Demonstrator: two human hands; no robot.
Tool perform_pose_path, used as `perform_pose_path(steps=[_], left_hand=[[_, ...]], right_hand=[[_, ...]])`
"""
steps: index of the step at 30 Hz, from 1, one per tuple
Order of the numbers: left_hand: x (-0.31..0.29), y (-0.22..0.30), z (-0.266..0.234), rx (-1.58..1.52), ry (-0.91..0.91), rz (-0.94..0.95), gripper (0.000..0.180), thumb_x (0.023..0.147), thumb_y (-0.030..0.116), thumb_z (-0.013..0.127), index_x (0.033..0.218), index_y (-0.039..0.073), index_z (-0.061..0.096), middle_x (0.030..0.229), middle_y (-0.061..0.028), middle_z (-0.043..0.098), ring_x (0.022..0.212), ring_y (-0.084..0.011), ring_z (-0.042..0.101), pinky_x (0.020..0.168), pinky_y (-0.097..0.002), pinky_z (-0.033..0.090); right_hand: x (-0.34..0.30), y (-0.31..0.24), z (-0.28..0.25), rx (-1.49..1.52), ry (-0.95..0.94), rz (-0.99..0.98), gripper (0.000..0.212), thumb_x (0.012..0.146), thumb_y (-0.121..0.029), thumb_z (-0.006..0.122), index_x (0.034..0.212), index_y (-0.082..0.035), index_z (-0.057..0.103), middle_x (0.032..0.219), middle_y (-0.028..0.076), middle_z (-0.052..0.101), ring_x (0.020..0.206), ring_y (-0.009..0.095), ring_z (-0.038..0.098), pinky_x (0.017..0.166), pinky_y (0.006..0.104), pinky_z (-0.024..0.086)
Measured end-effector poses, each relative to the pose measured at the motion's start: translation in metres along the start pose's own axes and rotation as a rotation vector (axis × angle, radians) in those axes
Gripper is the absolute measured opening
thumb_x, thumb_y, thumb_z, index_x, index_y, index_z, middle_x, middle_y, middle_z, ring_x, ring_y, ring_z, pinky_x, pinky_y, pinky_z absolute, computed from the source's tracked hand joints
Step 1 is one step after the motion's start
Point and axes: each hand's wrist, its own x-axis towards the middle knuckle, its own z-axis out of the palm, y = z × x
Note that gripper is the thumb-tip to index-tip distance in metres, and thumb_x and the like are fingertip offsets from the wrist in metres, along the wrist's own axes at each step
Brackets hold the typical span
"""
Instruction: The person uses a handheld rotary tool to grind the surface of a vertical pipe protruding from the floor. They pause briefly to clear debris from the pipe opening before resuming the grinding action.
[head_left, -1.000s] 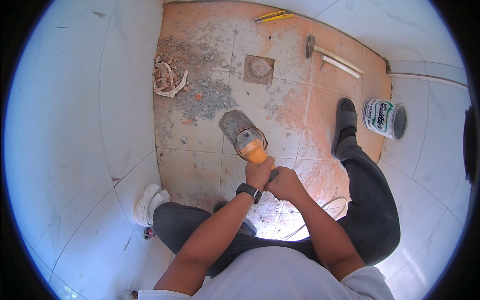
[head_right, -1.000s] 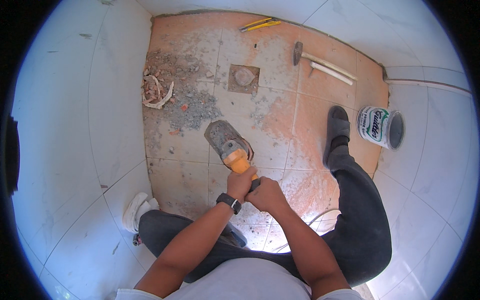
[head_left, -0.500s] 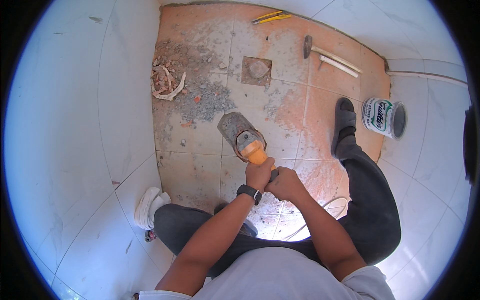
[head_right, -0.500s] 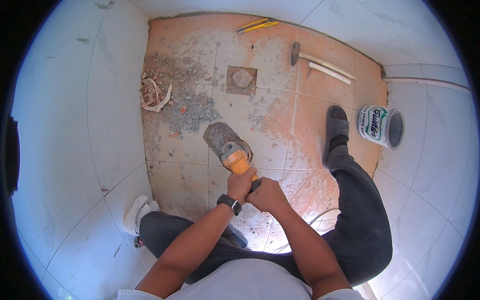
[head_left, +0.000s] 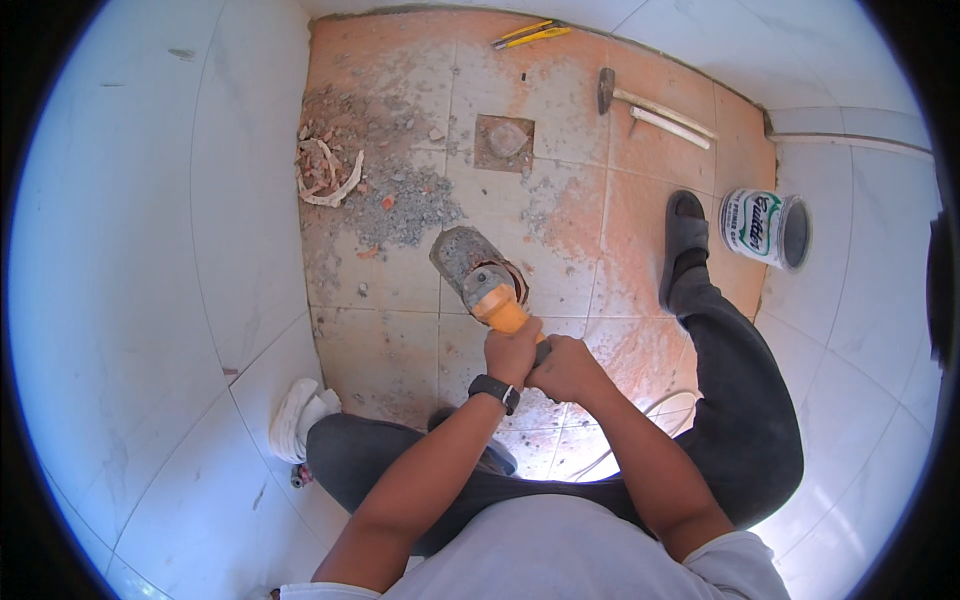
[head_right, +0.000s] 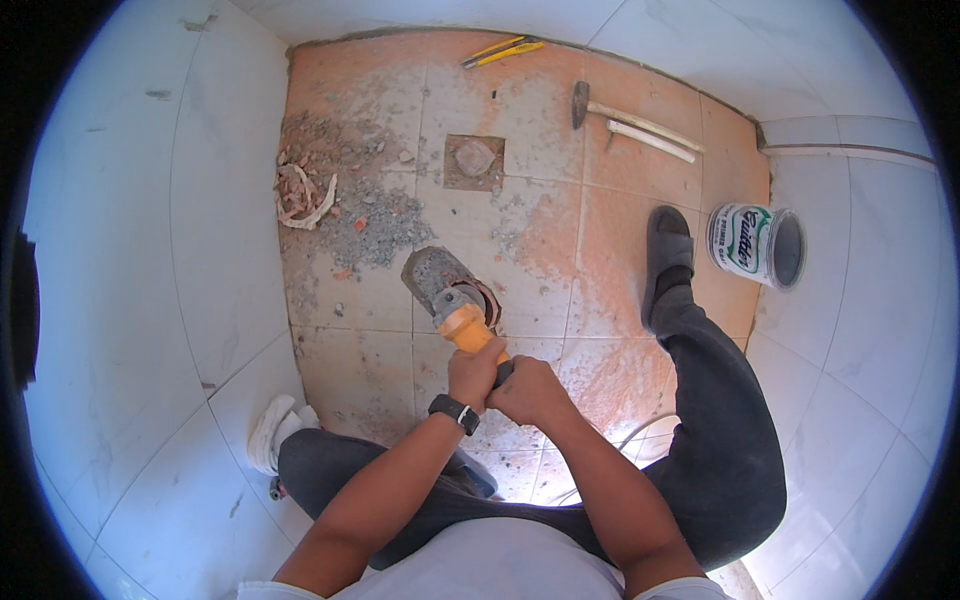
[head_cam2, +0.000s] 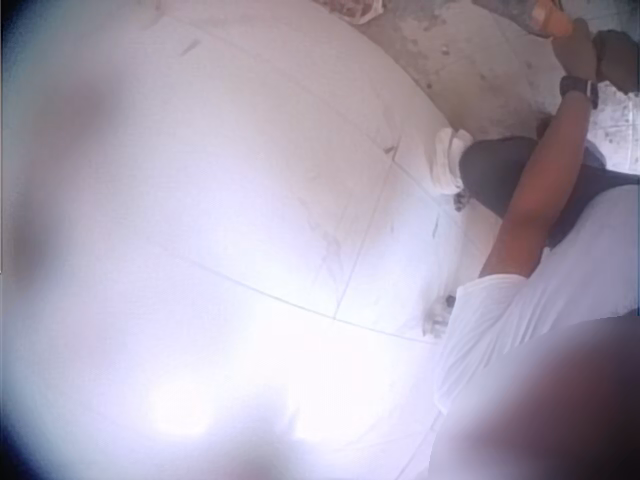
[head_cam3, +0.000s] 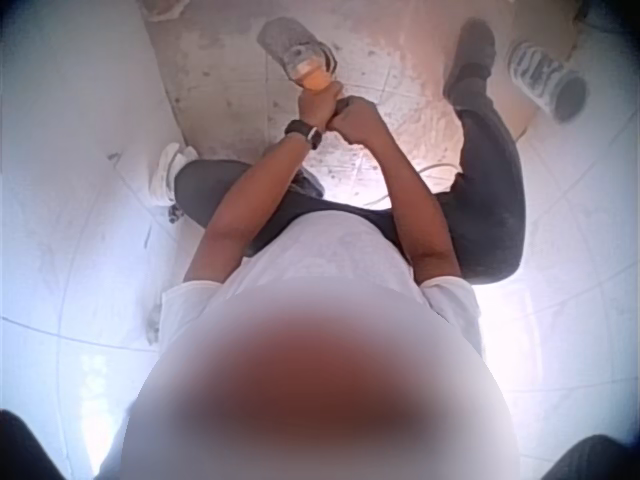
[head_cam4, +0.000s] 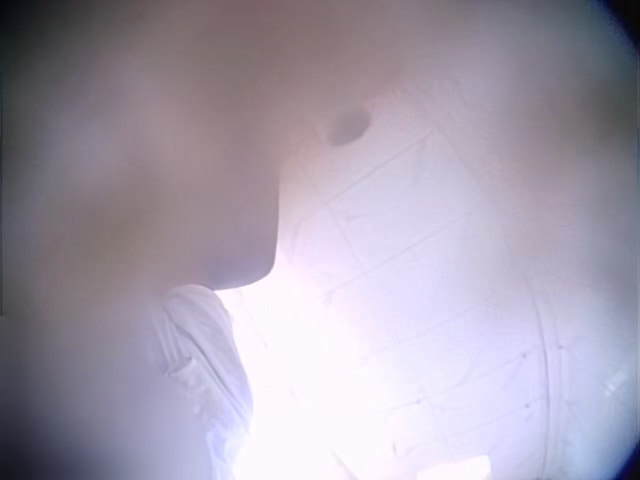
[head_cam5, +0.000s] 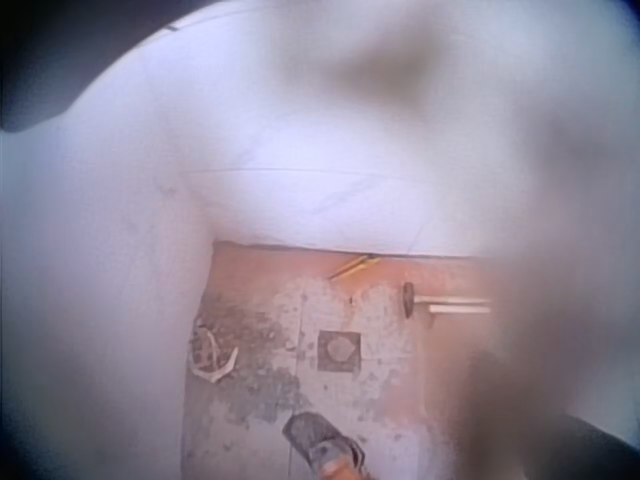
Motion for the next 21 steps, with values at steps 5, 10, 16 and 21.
perform_pose_path(steps=[5, 10, 16, 21], left_hand=[[0.003, 0.003, -0.007, 0.023, -0.045, -0.012, 0.034, 0.089, 0.027, 0.078, 0.104, -0.003, 0.071, 0.095, -0.0080, 0.073, 0.081, -0.0180, 0.071, 0.071, -0.0344, 0.055], [0.008, 0.006, -0.008, -0.021, -0.021, -0.012, 0.031, 0.086, 0.026, 0.078, 0.094, -0.003, 0.074, 0.089, -0.0112, 0.076, 0.079, -0.0211, 0.073, 0.071, -0.0372, 0.055], [0.012, 0.009, -0.009, 0.071, -0.041, 0.001, 0.031, 0.086, 0.026, 0.078, 0.098, -0.003, 0.073, 0.092, -0.0102, 0.075, 0.080, -0.0197, 0.072, 0.071, -0.0360, 0.055], [0.012, 0.010, -0.007, 0.051, -0.025, -0.032, 0.030, 0.087, 0.024, 0.078, 0.098, -0.003, 0.074, 0.094, -0.0106, 0.076, 0.082, -0.0205, 0.072, 0.073, -0.0365, 0.055]], right_hand=[[0.000, -0.006, 0.000, 0.007, -0.066, 0.040, 0.061, 0.067, -0.035, 0.089, 0.102, 0.013, 0.070, 0.085, 0.024, 0.076, 0.078, 0.032, 0.077, 0.072, 0.0389, 0.060], [0.003, -0.009, 0.002, 0.088, -0.071, 0.055, 0.048, 0.068, -0.036, 0.085, 0.085, 0.007, 0.074, 0.082, 0.026, 0.076, 0.080, 0.038, 0.077, 0.075, 0.0429, 0.060], [0.009, -0.002, 0.008, 0.110, -0.015, 0.030, 0.048, 0.067, -0.035, 0.086, 0.085, 0.008, 0.074, 0.080, 0.024, 0.076, 0.077, 0.035, 0.077, 0.072, 0.0418, 0.060], [0.010, 0.002, 0.008, 0.193, -0.049, 0.059, 0.056, 0.066, -0.037, 0.087, 0.090, 0.011, 0.073, 0.080, 0.026, 0.075, 0.079, 0.036, 0.077, 0.073, 0.0422, 0.060]])
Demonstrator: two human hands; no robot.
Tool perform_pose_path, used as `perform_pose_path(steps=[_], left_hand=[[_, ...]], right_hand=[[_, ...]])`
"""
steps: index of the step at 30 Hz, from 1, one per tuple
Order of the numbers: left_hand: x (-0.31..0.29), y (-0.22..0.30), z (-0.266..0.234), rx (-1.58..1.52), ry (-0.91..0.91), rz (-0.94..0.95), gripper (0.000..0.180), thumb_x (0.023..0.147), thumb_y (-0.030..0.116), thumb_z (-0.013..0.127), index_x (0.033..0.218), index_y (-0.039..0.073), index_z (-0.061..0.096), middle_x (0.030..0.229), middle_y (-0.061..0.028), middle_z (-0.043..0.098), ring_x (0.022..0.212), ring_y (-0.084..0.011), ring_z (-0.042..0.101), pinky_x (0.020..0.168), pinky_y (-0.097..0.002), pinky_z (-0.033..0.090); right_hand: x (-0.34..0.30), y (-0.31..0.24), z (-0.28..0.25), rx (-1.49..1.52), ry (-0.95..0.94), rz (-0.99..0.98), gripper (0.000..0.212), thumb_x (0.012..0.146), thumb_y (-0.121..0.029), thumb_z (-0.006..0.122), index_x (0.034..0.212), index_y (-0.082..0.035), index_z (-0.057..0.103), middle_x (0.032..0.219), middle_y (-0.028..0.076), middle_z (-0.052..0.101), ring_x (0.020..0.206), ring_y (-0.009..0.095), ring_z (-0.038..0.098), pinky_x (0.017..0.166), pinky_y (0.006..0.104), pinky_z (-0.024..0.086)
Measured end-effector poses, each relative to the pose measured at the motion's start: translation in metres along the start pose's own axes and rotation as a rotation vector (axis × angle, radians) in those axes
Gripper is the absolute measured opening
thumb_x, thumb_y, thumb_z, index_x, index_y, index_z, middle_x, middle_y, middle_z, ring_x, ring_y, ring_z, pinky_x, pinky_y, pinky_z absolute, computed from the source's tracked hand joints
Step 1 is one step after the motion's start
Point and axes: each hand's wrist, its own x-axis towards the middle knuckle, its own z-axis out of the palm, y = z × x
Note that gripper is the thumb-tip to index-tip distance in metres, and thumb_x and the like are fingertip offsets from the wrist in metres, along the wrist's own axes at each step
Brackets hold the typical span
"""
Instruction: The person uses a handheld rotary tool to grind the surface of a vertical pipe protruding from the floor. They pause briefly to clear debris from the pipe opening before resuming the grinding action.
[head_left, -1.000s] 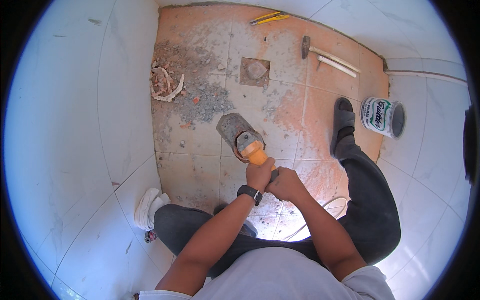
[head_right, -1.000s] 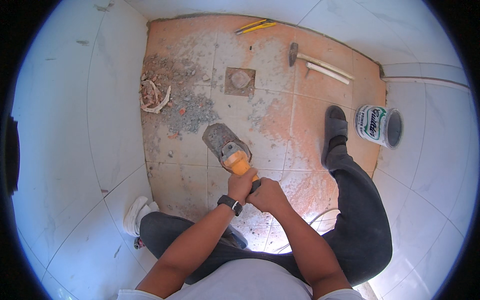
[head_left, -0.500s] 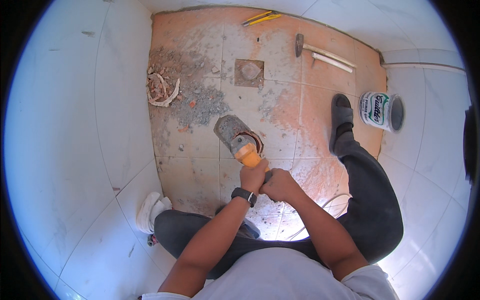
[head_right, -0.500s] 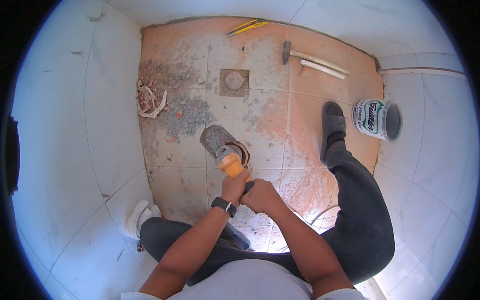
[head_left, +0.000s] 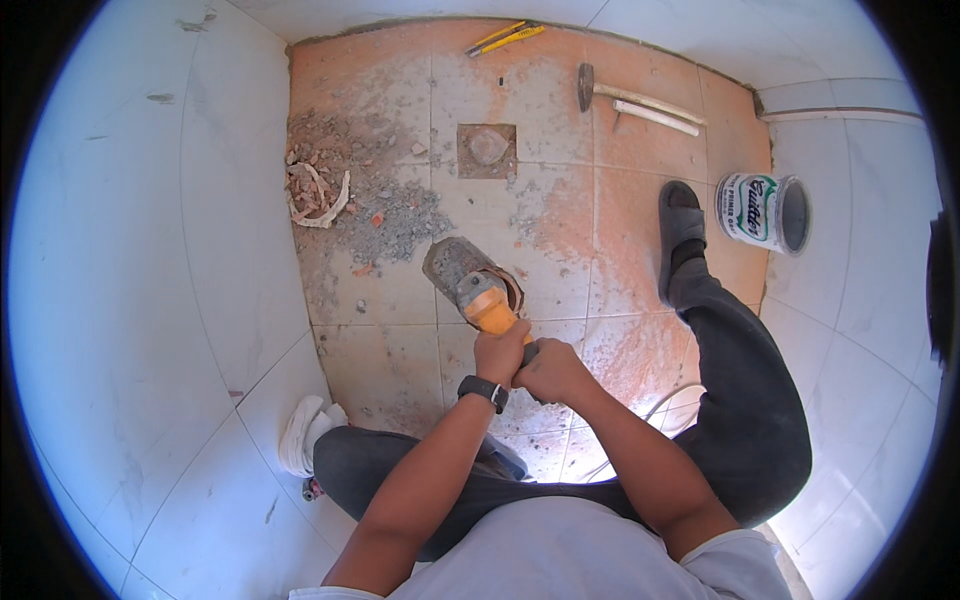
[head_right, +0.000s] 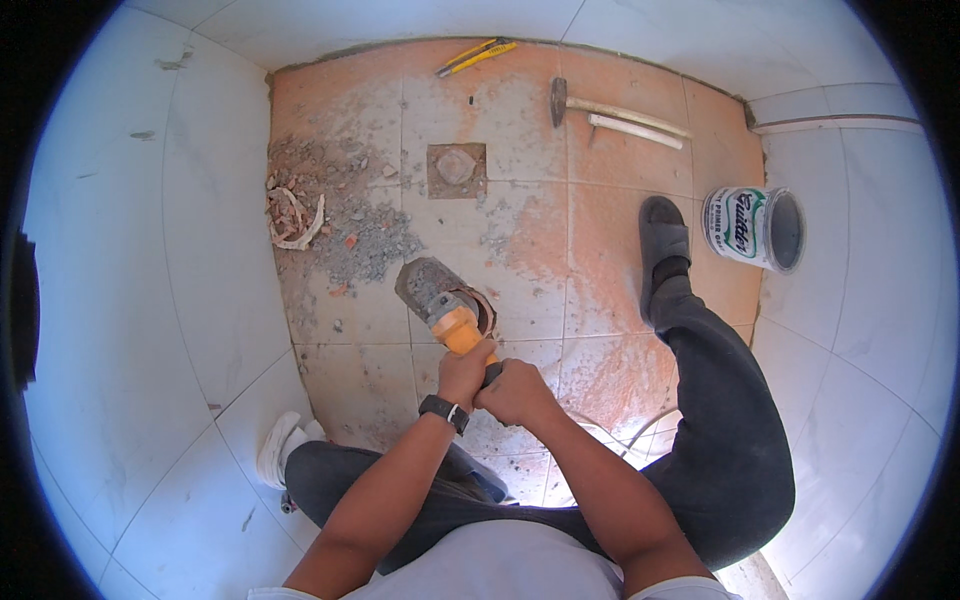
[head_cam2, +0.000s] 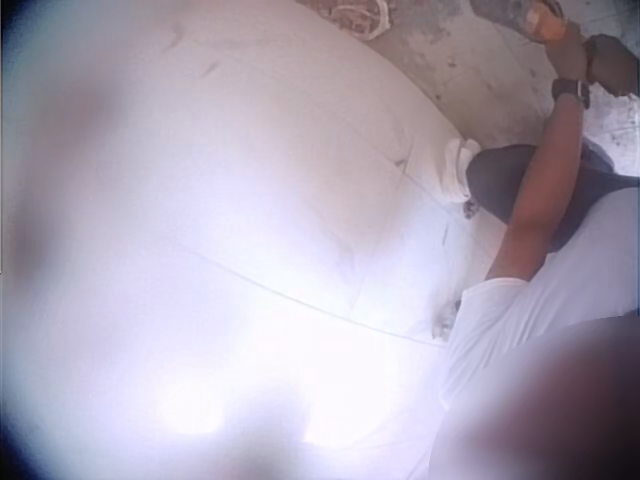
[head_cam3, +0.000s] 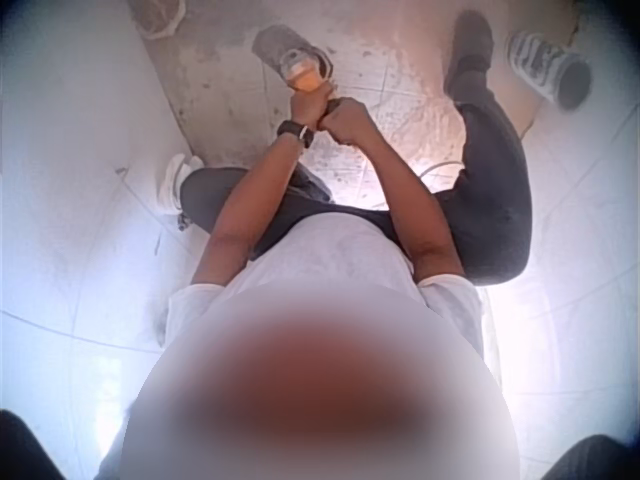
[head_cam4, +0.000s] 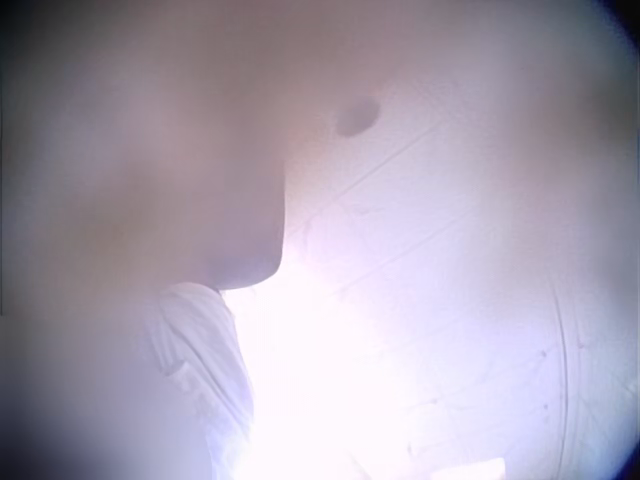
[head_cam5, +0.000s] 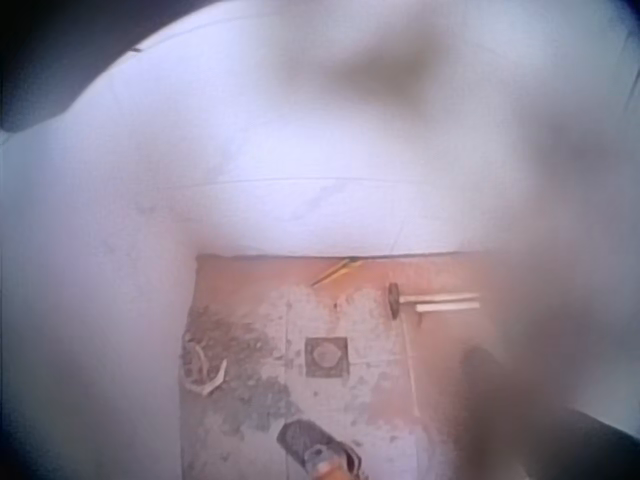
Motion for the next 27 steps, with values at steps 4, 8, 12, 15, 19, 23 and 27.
perform_pose_path(steps=[4, 8, 12, 15, 19, 23, 27], left_hand=[[0.001, -0.001, -0.001, 0.007, -0.011, 0.054, 0.031, 0.087, 0.024, 0.078, 0.101, -0.003, 0.073, 0.095, -0.0096, 0.075, 0.082, -0.0192, 0.071, 0.073, -0.0354, 0.055], [0.003, -0.001, -0.002, 0.004, -0.023, 0.039, 0.034, 0.088, 0.026, 0.078, 0.105, -0.003, 0.072, 0.097, -0.0087, 0.074, 0.081, -0.0177, 0.071, 0.071, -0.0341, 0.055], [0.001, 0.000, 0.000, -0.052, -0.039, 0.003, 0.032, 0.089, 0.025, 0.078, 0.104, -0.002, 0.072, 0.097, -0.0083, 0.074, 0.081, -0.0176, 0.071, 0.070, -0.0342, 0.055], [-0.006, -0.001, 0.006, -0.075, -0.043, 0.022, 0.030, 0.089, 0.024, 0.078, 0.104, -0.001, 0.072, 0.093, -0.0073, 0.074, 0.079, -0.0172, 0.070, 0.069, -0.0343, 0.055], [-0.017, 0.001, 0.014, -0.096, -0.041, 0.095, 0.027, 0.090, 0.023, 0.075, 0.101, -0.001, 0.072, 0.089, -0.0075, 0.074, 0.075, -0.0176, 0.070, 0.067, -0.0360, 0.055], [-0.019, 0.008, 0.019, -0.116, 0.043, 0.210, 0.028, 0.087, 0.024, 0.075, 0.093, -0.003, 0.071, 0.083, -0.0117, 0.074, 0.071, -0.0223, 0.072, 0.064, -0.0386, 0.055], [-0.016, 0.013, 0.022, -0.156, 0.059, 0.252, 0.036, 0.081, 0.027, 0.077, 0.090, -0.007, 0.069, 0.083, -0.0197, 0.074, 0.077, -0.0306, 0.074, 0.070, -0.0405, 0.057]], right_hand=[[0.005, 0.005, 0.004, -0.012, 0.015, -0.014, 0.060, 0.065, -0.038, 0.087, 0.094, 0.012, 0.072, 0.081, 0.028, 0.075, 0.080, 0.038, 0.077, 0.074, 0.0425, 0.061], [0.009, 0.006, 0.007, -0.066, 0.045, -0.011, 0.060, 0.065, -0.038, 0.087, 0.095, 0.011, 0.072, 0.084, 0.028, 0.075, 0.082, 0.039, 0.077, 0.076, 0.0425, 0.061], [0.001, -0.003, -0.001, -0.053, 0.025, -0.010, 0.056, 0.065, -0.037, 0.088, 0.091, 0.010, 0.073, 0.086, 0.027, 0.076, 0.085, 0.039, 0.077, 0.077, 0.0425, 0.060], [-0.009, -0.007, -0.011, -0.133, 0.021, -0.020, 0.052, 0.065, -0.035, 0.089, 0.088, 0.009, 0.074, 0.086, 0.026, 0.076, 0.085, 0.038, 0.077, 0.077, 0.0422, 0.060], [-0.016, -0.007, -0.018, -0.169, 0.049, -0.094, 0.050, 0.066, -0.030, 0.089, 0.090, 0.010, 0.071, 0.084, 0.026, 0.075, 0.083, 0.035, 0.077, 0.077, 0.0416, 0.059], [-0.019, -0.013, -0.017, -0.176, 0.065, -0.165, 0.052, 0.067, -0.028, 0.089, 0.098, 0.008, 0.068, 0.084, 0.025, 0.074, 0.079, 0.034, 0.076, 0.074, 0.0413, 0.057], [-0.027, -0.029, -0.017, -0.333, 0.189, -0.224, 0.050, 0.070, -0.027, 0.088, 0.098, 0.008, 0.067, 0.086, 0.026, 0.075, 0.080, 0.036, 0.076, 0.074, 0.0427, 0.057]])
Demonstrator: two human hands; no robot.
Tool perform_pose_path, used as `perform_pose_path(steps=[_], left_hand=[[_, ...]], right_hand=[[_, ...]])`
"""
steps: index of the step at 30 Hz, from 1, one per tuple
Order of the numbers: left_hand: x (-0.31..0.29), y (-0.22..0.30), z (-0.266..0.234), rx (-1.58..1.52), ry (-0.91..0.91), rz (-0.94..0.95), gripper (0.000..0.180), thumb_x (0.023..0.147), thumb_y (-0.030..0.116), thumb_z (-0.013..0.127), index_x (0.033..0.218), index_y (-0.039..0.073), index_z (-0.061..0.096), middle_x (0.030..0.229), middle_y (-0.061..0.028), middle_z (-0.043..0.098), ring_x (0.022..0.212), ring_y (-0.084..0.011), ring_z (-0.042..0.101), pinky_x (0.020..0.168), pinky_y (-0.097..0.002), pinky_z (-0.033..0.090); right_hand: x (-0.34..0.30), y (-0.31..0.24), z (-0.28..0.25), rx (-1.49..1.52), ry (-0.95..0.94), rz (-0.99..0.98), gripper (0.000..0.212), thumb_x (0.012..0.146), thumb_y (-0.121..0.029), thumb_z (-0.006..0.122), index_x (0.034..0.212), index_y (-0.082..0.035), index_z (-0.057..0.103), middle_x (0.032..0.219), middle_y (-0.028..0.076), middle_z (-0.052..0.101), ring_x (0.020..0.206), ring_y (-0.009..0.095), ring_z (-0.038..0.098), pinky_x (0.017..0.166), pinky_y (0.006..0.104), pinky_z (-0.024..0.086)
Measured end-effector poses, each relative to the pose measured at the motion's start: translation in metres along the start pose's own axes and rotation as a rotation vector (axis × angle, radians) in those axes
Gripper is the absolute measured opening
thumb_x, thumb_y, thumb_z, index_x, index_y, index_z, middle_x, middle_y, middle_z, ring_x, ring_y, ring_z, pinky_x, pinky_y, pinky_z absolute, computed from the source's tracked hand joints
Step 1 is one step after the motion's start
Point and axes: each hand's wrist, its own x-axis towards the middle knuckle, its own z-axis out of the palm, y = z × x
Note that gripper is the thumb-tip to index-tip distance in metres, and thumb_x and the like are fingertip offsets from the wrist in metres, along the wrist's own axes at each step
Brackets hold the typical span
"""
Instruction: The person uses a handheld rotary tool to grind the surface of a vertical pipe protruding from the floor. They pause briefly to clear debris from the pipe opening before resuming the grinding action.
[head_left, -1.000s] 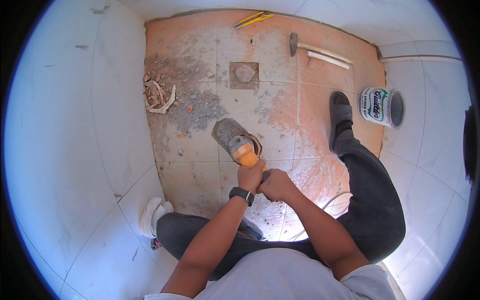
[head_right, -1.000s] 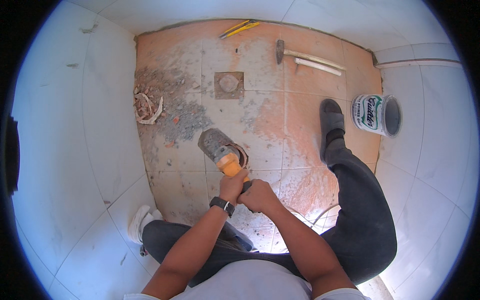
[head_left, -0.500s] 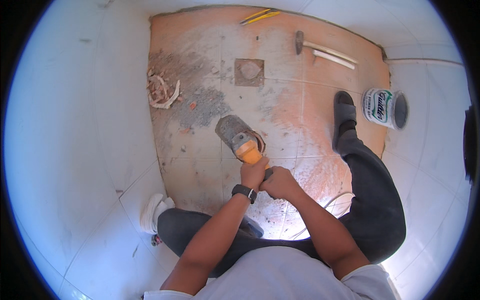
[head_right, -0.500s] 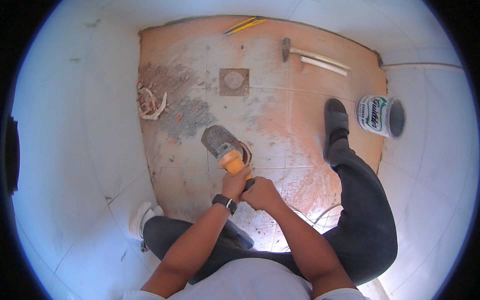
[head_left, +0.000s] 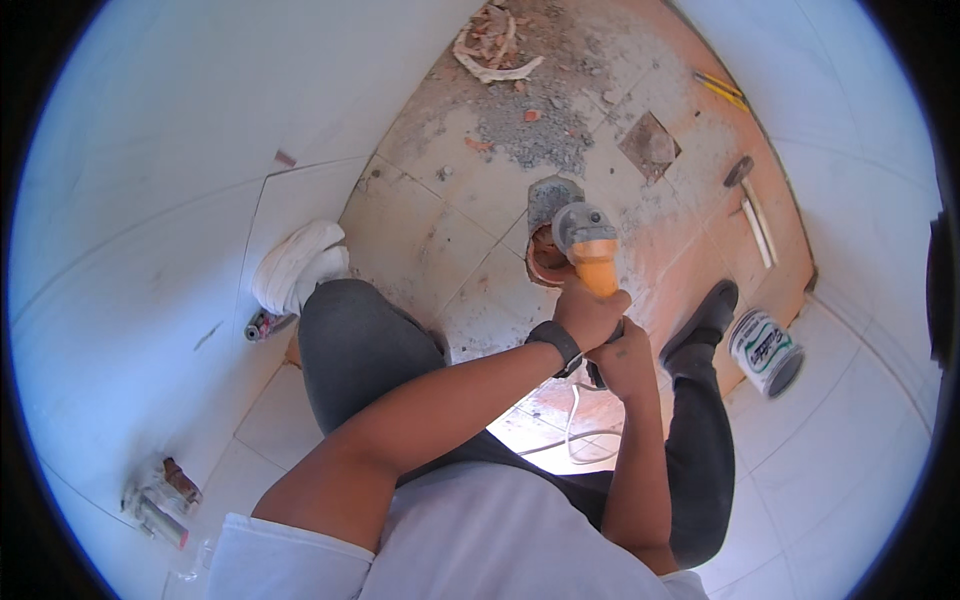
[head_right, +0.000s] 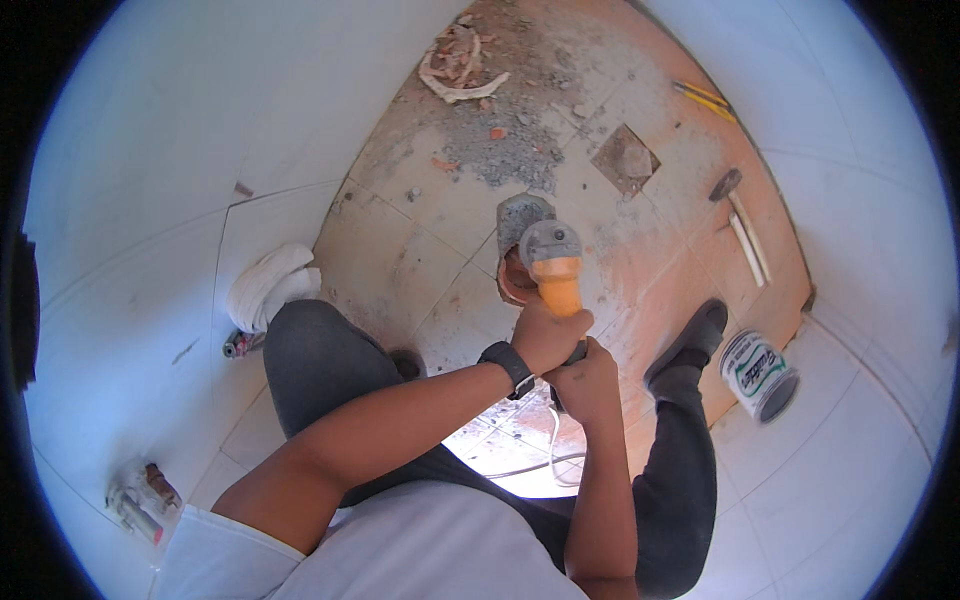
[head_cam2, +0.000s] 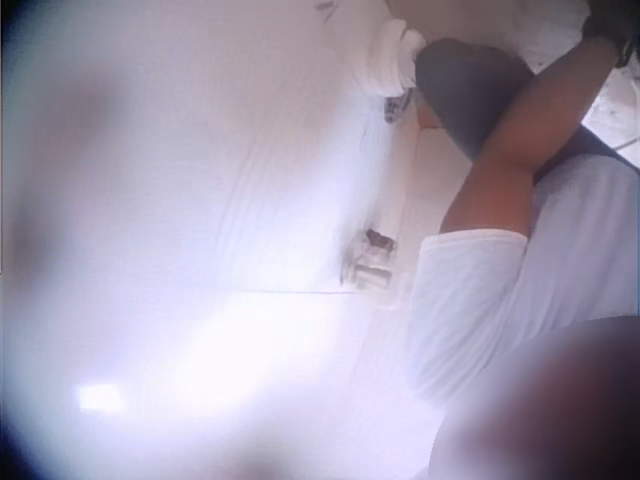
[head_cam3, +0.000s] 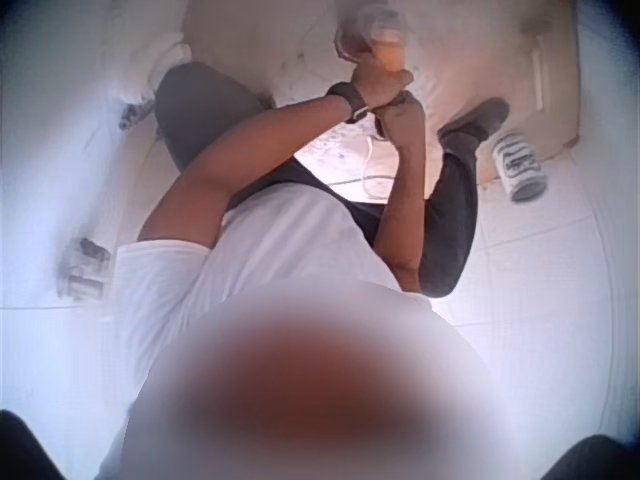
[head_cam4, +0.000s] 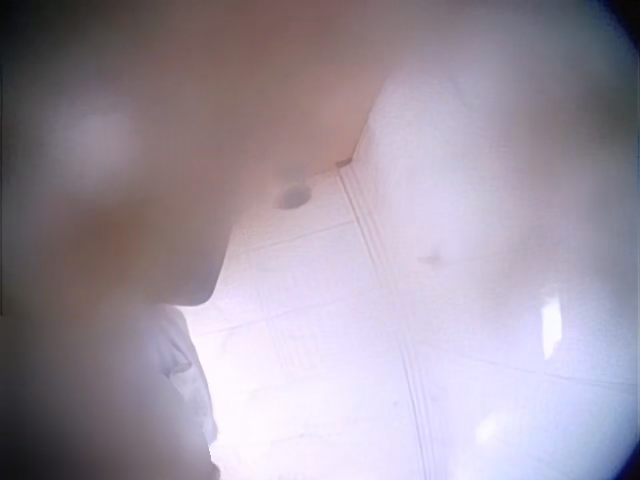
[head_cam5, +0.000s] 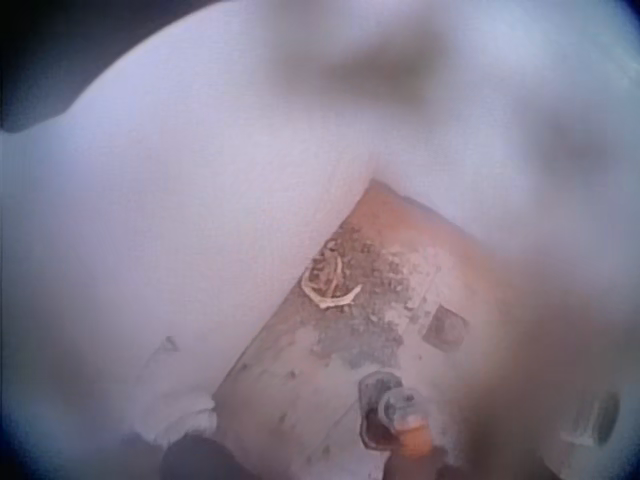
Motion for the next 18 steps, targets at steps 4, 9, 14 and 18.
perform_pose_path(steps=[4, 9, 14, 18], left_hand=[[0.006, -0.006, 0.003, -0.155, -0.008, -0.121, 0.041, 0.080, 0.029, 0.081, 0.096, -0.007, 0.071, 0.092, -0.0185, 0.076, 0.085, -0.0275, 0.075, 0.074, -0.0389, 0.058], [0.015, -0.019, -0.007, -0.235, 0.002, -0.314, 0.054, 0.081, 0.038, 0.087, 0.104, -0.008, 0.072, 0.100, -0.0175, 0.076, 0.087, -0.0241, 0.076, 0.078, -0.0372, 0.059], [0.020, -0.020, -0.013, -0.090, 0.088, -0.289, 0.069, 0.079, 0.051, 0.084, 0.110, -0.010, 0.072, 0.110, -0.0253, 0.076, 0.100, -0.0324, 0.077, 0.087, -0.0404, 0.060], [0.029, -0.020, -0.015, -0.058, 0.077, -0.349, 0.074, 0.080, 0.056, 0.081, 0.112, -0.010, 0.073, 0.112, -0.0267, 0.076, 0.103, -0.0339, 0.077, 0.091, -0.0411, 0.060]], right_hand=[[-0.006, -0.011, 0.005, -0.168, 0.119, -0.060, 0.044, 0.071, -0.019, 0.085, 0.102, 0.007, 0.067, 0.085, 0.023, 0.075, 0.078, 0.035, 0.075, 0.072, 0.0417, 0.057], [0.003, -0.005, 0.026, -0.285, 0.138, -0.118, 0.050, 0.072, -0.028, 0.089, 0.102, 0.006, 0.067, 0.089, 0.027, 0.075, 0.088, 0.043, 0.076, 0.076, 0.0457, 0.058], [0.019, 0.003, 0.031, -0.323, 0.105, -0.166, 0.049, 0.073, -0.028, 0.087, 0.102, 0.006, 0.067, 0.090, 0.028, 0.075, 0.088, 0.044, 0.075, 0.078, 0.0472, 0.059], [0.032, 0.000, 0.027, -0.441, 0.078, -0.165, 0.042, 0.075, -0.025, 0.081, 0.100, 0.006, 0.069, 0.090, 0.028, 0.074, 0.088, 0.043, 0.075, 0.078, 0.0467, 0.058]])
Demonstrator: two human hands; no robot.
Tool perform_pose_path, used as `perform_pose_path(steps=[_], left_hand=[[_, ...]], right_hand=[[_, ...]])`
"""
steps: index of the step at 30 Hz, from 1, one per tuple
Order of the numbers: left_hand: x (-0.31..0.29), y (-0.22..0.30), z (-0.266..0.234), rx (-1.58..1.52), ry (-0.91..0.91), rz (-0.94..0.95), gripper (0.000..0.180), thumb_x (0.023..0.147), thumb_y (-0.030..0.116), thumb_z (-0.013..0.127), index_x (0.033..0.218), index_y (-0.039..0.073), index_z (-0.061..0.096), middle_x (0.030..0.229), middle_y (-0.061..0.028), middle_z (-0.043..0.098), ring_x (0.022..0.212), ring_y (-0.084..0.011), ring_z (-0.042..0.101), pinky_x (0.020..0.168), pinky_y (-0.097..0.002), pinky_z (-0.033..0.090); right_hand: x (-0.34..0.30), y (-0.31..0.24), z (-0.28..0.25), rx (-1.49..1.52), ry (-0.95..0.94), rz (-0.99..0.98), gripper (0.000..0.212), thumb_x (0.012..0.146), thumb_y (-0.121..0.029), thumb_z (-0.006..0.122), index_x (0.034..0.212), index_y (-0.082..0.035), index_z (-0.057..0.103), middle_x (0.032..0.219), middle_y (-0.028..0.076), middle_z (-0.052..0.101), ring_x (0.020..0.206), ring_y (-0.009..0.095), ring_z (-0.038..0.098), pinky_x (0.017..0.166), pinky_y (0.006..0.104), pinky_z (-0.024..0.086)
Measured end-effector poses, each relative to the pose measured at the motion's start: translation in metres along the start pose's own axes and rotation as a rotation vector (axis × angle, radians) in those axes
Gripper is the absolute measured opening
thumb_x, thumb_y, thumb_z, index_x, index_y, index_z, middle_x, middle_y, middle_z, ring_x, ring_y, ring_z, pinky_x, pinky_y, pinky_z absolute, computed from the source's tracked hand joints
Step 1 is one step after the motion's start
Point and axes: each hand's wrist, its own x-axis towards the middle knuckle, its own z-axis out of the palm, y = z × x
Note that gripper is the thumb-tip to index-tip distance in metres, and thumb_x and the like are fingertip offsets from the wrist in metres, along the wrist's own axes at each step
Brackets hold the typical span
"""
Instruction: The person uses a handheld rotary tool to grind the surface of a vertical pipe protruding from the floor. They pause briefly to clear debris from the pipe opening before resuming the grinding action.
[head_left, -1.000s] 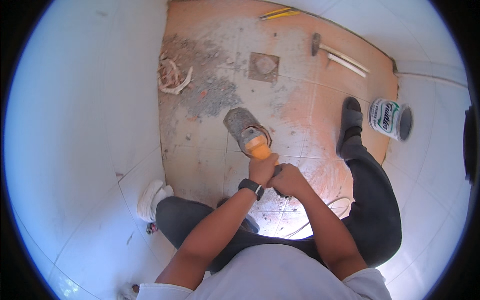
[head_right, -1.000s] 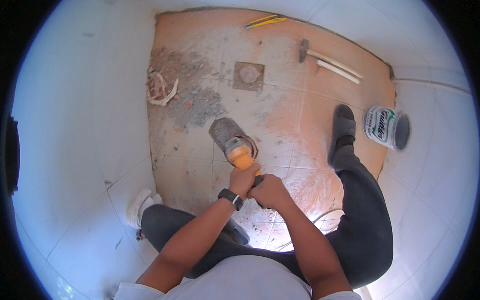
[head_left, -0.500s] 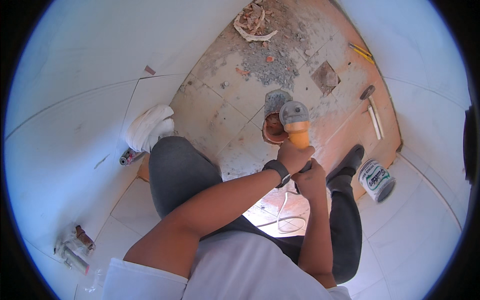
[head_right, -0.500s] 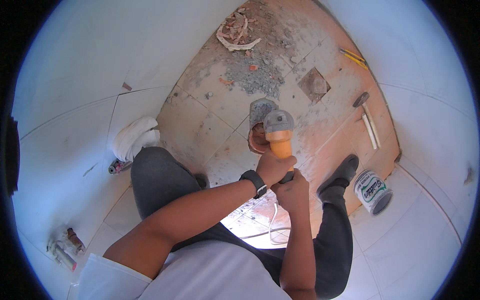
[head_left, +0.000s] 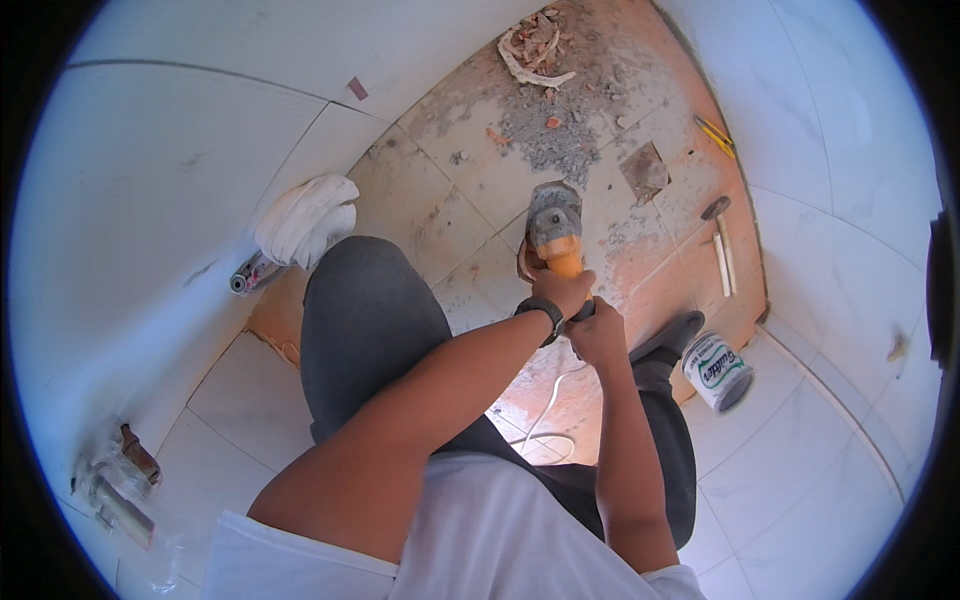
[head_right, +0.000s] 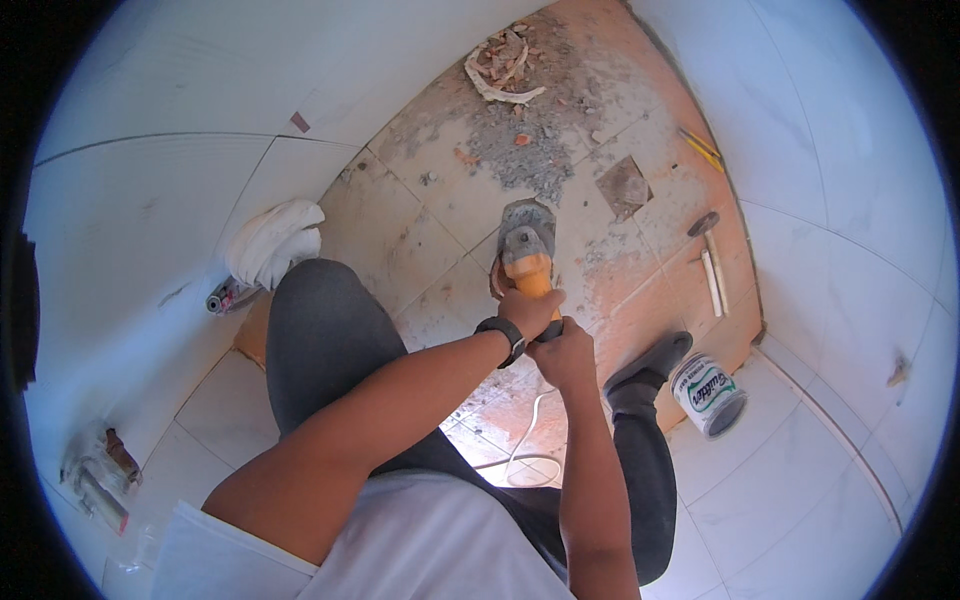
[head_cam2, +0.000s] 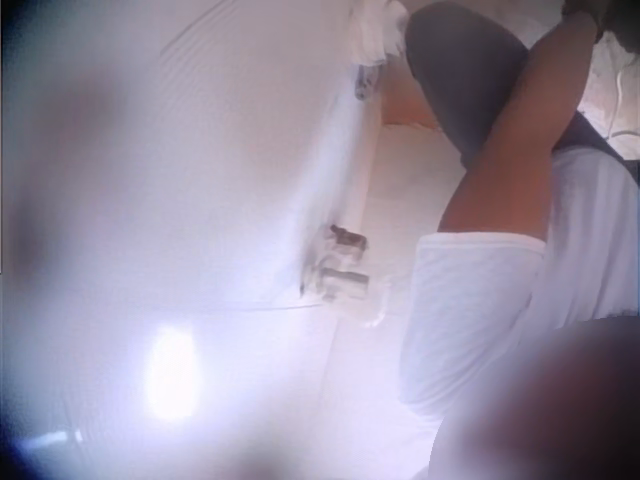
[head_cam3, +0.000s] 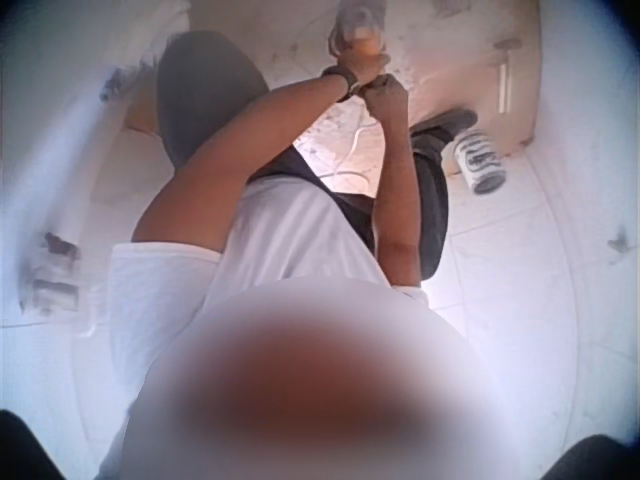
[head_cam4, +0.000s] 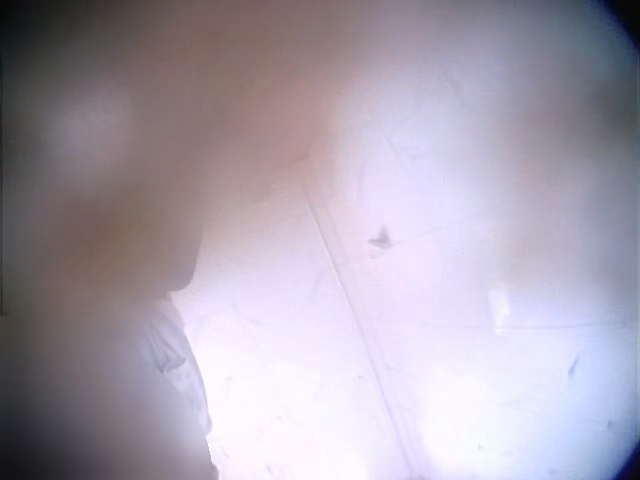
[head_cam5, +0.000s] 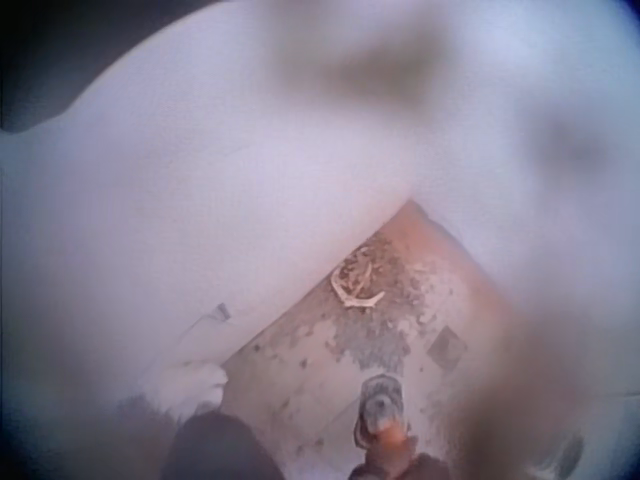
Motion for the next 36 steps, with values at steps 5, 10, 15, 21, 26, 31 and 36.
perform_pose_path(steps=[5, 10, 15, 21, 26, 31, 36], left_hand=[[0.011, -0.002, -0.003, 0.031, -0.033, 0.021, 0.081, 0.079, 0.061, 0.079, 0.115, -0.012, 0.072, 0.113, -0.0282, 0.076, 0.105, -0.0342, 0.076, 0.091, -0.0406, 0.059], [0.013, -0.004, -0.006, 0.054, -0.082, 0.007, 0.084, 0.078, 0.063, 0.078, 0.114, -0.013, 0.072, 0.113, -0.0283, 0.076, 0.106, -0.0344, 0.076, 0.091, -0.0401, 0.059], [0.018, -0.005, -0.003, 0.049, -0.144, -0.016, 0.079, 0.079, 0.058, 0.074, 0.116, -0.012, 0.071, 0.117, -0.0304, 0.074, 0.111, -0.0366, 0.074, 0.095, -0.0405, 0.058], [0.024, -0.011, 0.006, -0.076, -0.091, -0.039, 0.078, 0.080, 0.055, 0.081, 0.112, -0.015, 0.071, 0.112, -0.0245, 0.076, 0.103, -0.0296, 0.076, 0.088, -0.0375, 0.059], [0.011, -0.006, 0.007, -0.163, -0.107, 0.004, 0.077, 0.081, 0.055, 0.080, 0.111, -0.015, 0.070, 0.112, -0.0237, 0.076, 0.104, -0.0291, 0.076, 0.088, -0.0374, 0.058], [-0.018, 0.013, 0.010, -0.132, -0.050, 0.053, 0.078, 0.083, 0.055, 0.079, 0.114, -0.015, 0.068, 0.115, -0.0277, 0.074, 0.108, -0.0356, 0.074, 0.093, -0.0417, 0.057], [-0.035, 0.028, 0.032, -0.056, 0.087, 0.066, 0.082, 0.083, 0.060, 0.077, 0.117, -0.014, 0.067, 0.116, -0.0314, 0.073, 0.111, -0.0413, 0.073, 0.096, -0.0445, 0.055]], right_hand=[[0.009, -0.001, -0.001, 0.001, -0.073, 0.036, 0.050, 0.070, -0.030, 0.089, 0.098, 0.006, 0.068, 0.094, 0.028, 0.075, 0.092, 0.044, 0.075, 0.081, 0.0469, 0.059], [0.013, 0.002, 0.001, 0.003, -0.106, 0.065, 0.048, 0.069, -0.029, 0.089, 0.097, 0.006, 0.069, 0.094, 0.027, 0.076, 0.093, 0.043, 0.075, 0.082, 0.0460, 0.059], [0.015, 0.003, -0.001, -0.042, -0.139, 0.097, 0.049, 0.069, -0.029, 0.089, 0.100, 0.005, 0.070, 0.095, 0.026, 0.076, 0.093, 0.042, 0.075, 0.083, 0.0459, 0.059], [0.019, -0.001, -0.007, -0.158, -0.113, 0.060, 0.051, 0.071, -0.031, 0.089, 0.102, 0.004, 0.070, 0.098, 0.026, 0.076, 0.095, 0.042, 0.075, 0.085, 0.0472, 0.060], [0.008, -0.008, -0.015, -0.192, -0.084, 0.050, 0.053, 0.071, -0.033, 0.090, 0.103, 0.004, 0.070, 0.099, 0.027, 0.076, 0.096, 0.042, 0.075, 0.085, 0.0475, 0.059], [-0.006, -0.014, -0.037, -0.132, -0.080, 0.077, 0.055, 0.071, -0.034, 0.090, 0.104, 0.006, 0.070, 0.097, 0.029, 0.075, 0.096, 0.042, 0.075, 0.085, 0.0472, 0.059], [-0.006, 0.000, -0.057, -0.108, -0.080, 0.024, 0.056, 0.071, -0.032, 0.087, 0.104, 0.009, 0.068, 0.094, 0.029, 0.075, 0.087, 0.043, 0.076, 0.080, 0.0461, 0.059]])
